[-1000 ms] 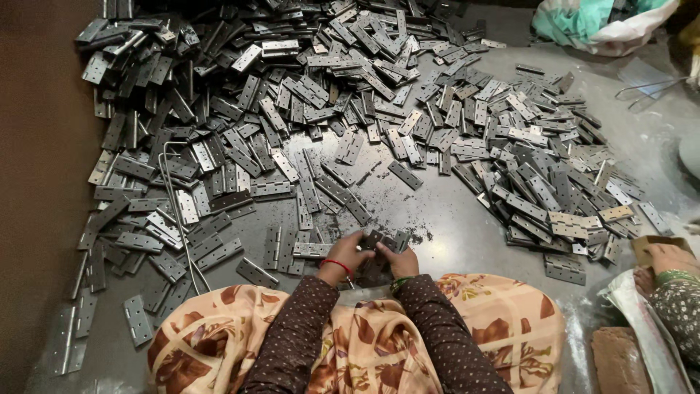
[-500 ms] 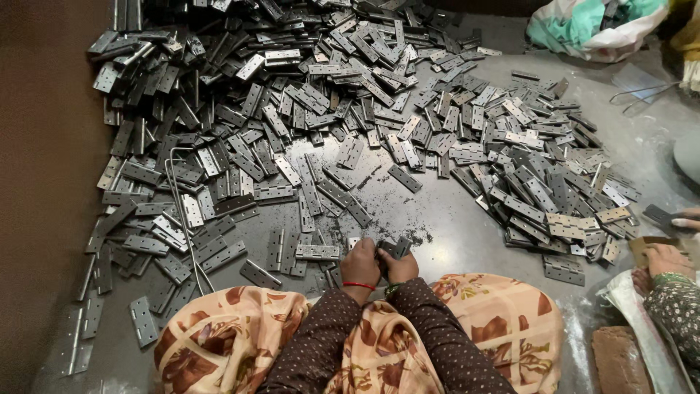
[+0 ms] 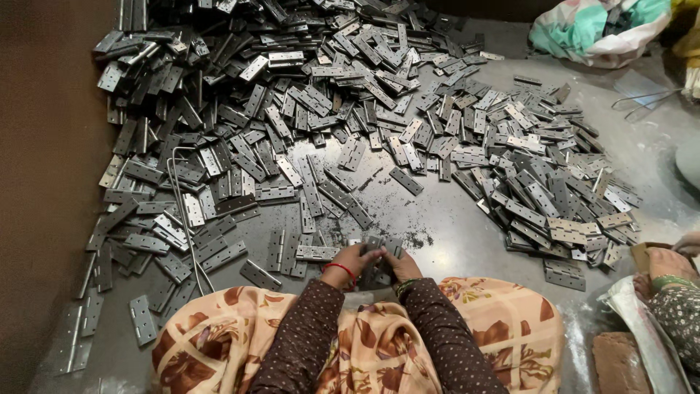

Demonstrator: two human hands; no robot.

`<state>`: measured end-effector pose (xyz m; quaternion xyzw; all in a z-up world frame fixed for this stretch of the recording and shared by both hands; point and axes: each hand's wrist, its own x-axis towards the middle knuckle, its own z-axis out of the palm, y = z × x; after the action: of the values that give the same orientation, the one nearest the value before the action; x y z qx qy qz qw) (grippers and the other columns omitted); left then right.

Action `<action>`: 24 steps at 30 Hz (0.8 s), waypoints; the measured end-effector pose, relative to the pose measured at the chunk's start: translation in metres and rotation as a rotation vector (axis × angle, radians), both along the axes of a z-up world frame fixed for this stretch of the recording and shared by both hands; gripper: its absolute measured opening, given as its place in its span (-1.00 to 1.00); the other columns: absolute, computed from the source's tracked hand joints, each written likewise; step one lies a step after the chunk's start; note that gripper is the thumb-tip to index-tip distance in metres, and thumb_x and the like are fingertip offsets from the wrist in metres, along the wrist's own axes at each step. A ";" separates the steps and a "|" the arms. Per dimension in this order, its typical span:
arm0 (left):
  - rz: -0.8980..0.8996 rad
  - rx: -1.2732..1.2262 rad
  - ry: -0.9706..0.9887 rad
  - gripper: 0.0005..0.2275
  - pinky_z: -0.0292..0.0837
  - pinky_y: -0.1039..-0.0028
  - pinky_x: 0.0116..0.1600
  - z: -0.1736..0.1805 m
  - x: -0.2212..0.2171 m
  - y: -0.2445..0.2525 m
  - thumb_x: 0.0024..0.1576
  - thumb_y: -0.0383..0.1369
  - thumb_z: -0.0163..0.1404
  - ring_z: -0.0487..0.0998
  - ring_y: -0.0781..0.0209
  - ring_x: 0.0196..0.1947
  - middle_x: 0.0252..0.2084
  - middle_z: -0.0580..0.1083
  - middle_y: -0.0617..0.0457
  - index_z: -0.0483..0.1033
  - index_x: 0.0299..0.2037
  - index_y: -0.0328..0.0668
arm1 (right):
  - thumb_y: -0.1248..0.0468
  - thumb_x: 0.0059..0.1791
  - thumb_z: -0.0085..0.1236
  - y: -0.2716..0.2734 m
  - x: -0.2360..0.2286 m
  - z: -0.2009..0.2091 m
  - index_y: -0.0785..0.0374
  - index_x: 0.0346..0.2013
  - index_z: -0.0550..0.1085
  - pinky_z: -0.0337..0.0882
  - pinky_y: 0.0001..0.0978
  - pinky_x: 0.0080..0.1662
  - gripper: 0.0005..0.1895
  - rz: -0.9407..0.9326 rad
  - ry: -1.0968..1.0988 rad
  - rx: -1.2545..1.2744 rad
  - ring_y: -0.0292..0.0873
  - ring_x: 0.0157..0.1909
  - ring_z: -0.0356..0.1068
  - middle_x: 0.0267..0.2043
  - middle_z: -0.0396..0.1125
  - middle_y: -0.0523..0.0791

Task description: The person sits on the floor and repeatedly picks up small metal hinges from a large pile, aligns them, and stacks them into neat bundles. The person handles the hinges by hand, moving them from the scattered pile into organized stacks.

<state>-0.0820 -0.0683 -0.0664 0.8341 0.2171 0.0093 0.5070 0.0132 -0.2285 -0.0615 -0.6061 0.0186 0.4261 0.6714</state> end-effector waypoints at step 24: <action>0.263 0.356 -0.150 -0.86 0.54 0.25 -0.06 0.055 0.025 0.026 0.16 -0.33 0.10 0.65 0.01 -0.18 0.08 0.54 0.01 0.65 -0.12 0.03 | 0.01 -0.06 0.44 0.028 0.013 -0.037 0.48 -0.08 0.45 0.37 -0.24 -0.26 -0.41 -0.069 0.005 0.043 -0.18 -0.33 0.29 -0.30 0.35 -0.11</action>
<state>-0.0567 -0.0419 -0.0110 0.8719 0.2804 0.1751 0.3612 0.0264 -0.2007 -0.0986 -0.5894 0.0320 0.4044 0.6986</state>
